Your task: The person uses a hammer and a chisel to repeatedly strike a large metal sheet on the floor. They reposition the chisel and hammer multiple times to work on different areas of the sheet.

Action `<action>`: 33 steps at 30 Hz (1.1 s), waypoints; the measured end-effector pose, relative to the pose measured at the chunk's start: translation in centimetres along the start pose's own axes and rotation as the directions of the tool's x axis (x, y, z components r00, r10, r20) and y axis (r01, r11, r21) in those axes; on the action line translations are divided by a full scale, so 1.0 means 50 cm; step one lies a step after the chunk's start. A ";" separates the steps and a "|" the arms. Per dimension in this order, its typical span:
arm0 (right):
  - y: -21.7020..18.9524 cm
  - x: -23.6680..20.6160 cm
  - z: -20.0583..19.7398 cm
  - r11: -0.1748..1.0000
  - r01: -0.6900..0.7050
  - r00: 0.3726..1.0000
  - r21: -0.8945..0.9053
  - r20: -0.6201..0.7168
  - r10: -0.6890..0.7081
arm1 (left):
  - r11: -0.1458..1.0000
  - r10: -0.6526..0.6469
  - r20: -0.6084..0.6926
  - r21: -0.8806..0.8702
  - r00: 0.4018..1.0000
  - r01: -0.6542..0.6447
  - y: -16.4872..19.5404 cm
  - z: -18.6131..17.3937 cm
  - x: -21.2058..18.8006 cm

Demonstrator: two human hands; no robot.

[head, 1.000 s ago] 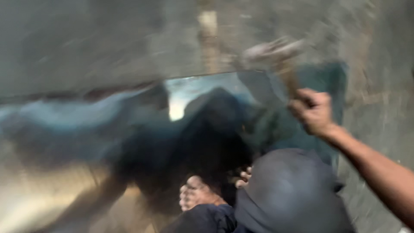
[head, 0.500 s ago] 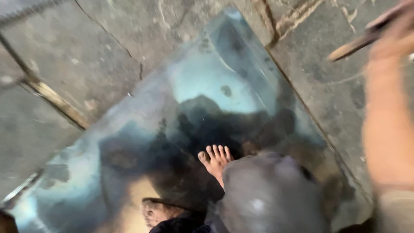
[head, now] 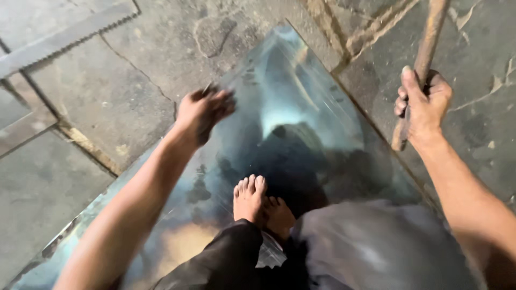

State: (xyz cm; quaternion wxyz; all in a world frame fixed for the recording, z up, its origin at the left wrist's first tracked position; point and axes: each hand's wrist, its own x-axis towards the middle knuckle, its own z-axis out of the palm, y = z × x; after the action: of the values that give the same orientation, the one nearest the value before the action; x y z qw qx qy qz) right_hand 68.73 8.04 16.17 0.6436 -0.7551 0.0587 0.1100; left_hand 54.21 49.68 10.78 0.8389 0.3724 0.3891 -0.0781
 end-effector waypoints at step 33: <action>-0.007 -0.085 0.140 0.728 0.326 0.929 -0.603 0.345 -0.131 | 0.053 0.464 0.778 0.452 0.423 -0.890 -0.083 0.236 0.349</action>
State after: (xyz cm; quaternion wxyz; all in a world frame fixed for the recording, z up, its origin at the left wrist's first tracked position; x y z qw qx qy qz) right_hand 64.06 14.77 16.49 0.3511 -0.9091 -0.1688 0.1477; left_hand 71.44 41.42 0.96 0.5240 0.8363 -0.1361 0.0869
